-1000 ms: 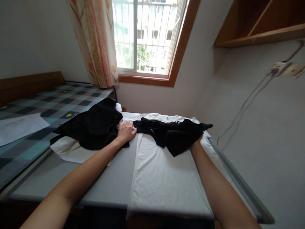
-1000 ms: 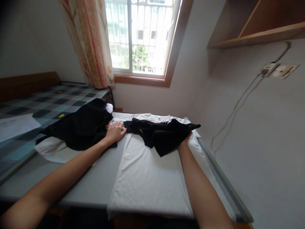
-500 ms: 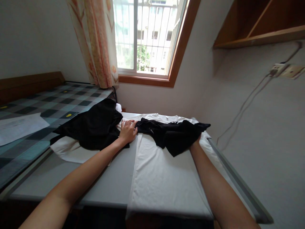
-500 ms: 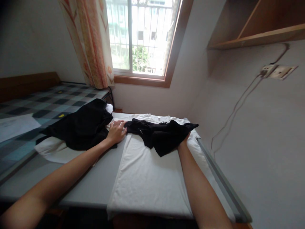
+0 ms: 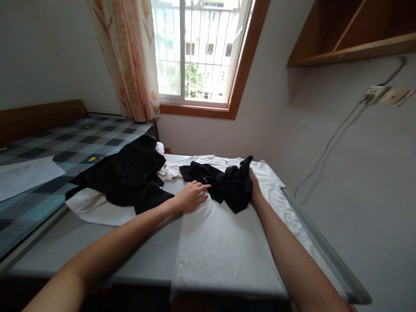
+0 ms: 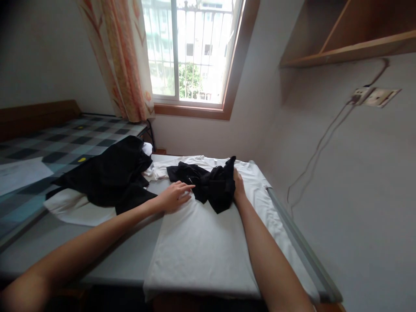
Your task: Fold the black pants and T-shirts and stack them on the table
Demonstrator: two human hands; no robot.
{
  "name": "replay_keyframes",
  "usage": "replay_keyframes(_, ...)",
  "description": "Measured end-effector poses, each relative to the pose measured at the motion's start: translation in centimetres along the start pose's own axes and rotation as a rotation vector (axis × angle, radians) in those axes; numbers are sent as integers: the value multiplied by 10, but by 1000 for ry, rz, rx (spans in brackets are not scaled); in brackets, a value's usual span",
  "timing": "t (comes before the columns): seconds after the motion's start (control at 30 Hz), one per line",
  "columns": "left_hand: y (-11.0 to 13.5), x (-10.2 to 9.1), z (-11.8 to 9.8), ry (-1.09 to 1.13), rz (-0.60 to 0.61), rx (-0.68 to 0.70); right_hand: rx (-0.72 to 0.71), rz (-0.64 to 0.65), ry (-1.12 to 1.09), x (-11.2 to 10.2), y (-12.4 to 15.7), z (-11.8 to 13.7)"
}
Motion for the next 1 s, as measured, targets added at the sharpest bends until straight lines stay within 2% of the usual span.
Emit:
replay_keyframes(0.17, -2, 6, 0, 115, 49, -10, -161, 256, 249, 17, -6, 21)
replay_keyframes(0.3, -8, 8, 5, 273, 93, -48, -138, 337, 375, 27, -9, 25)
replay_keyframes(0.47, -21, 16, 14, 484, 144, -308, -95, 372, 448, 34, -8, 25)
replay_keyframes(0.57, -26, 19, 13, 658, 187, -428, -108, 355, 395, 30, -11, 32)
replay_keyframes(0.67, -30, 12, 9, 933, 100, -513, -184, 218, 299, 13, -23, 55)
replay_keyframes(0.8, -32, -10, 9, 1352, -138, -583, -280, -176, 313, -28, -32, 103)
replay_keyframes(0.87, -34, -19, 9, 1530, -166, -595, -328, -290, 351, -40, -25, 128)
replay_keyframes(0.9, -34, -21, 9, 1580, -151, -603, -360, -274, 367, -40, -19, 139)
replay_keyframes(0.93, -35, -23, 10, 1594, -121, -616, -403, -192, 377, -36, -13, 148)
replay_keyframes(0.97, -34, -22, 11, 1573, -86, -640, -460, -29, 373, -26, -5, 156)
replay_keyframes(1.0, -32, -19, 12, 1524, -47, -676, -520, 187, 352, -12, 5, 163)
Point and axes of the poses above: each hand's wrist, its own y-axis away from the middle knuckle, its own x-axis out of the palm, z = x × y, the point moved 6 cm from there along -y, towards the middle knuckle, and after that the axes turned 13 degrees about -x, right-handed, at the moved point
